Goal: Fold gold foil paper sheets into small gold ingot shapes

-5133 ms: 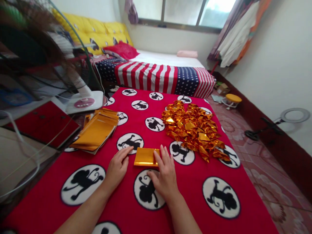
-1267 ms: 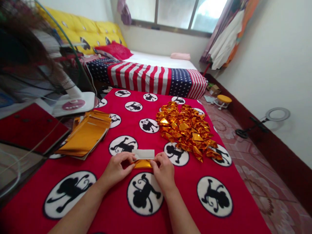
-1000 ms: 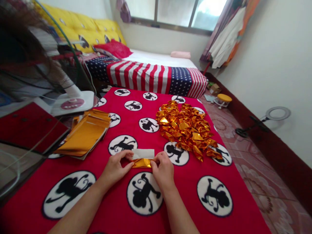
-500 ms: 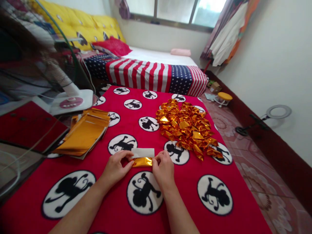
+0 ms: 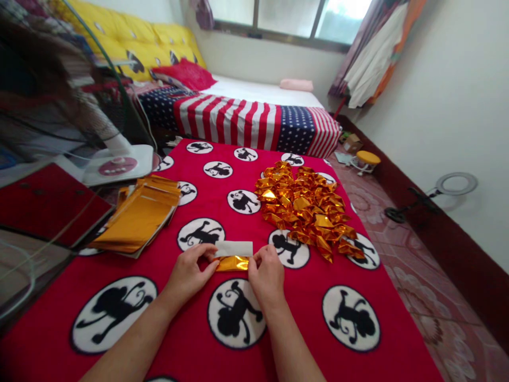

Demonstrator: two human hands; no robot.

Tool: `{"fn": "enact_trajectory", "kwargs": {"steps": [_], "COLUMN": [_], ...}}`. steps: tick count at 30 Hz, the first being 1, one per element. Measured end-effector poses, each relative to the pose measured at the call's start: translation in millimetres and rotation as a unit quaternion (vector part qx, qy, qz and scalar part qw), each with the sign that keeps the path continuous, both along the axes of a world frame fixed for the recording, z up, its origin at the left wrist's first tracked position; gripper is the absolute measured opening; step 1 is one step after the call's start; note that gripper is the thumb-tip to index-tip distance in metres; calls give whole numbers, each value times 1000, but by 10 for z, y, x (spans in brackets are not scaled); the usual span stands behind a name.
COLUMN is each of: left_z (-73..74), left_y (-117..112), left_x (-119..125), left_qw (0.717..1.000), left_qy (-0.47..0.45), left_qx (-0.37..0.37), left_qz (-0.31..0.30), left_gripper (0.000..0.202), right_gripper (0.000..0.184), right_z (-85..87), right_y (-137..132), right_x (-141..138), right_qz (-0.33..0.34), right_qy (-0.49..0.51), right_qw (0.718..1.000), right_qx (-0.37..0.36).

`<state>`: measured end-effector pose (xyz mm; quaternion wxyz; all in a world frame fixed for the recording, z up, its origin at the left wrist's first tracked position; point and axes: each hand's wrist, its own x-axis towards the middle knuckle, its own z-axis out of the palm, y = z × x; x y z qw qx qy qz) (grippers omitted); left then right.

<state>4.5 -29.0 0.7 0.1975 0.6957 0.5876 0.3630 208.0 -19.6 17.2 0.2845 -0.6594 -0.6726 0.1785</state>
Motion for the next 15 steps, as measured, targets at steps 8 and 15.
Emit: {"fn": "enact_trajectory", "kwargs": {"steps": [8, 15], "left_z": [28, 80], "left_y": [-9, -22], "left_x": [-2, -19], "left_qw": [1000, 999], "left_qy": [19, 35], "left_qx": [8, -3], "left_qz": [14, -17], "left_gripper": [24, 14], "right_gripper": [19, 19], "right_z": [10, 9], "right_y": [-14, -5], "right_x": [-8, -4], "right_qz": [-7, -12], "right_qy": [-6, -3], "right_qw": [1000, 1000], "right_qx": [-8, -11]}}
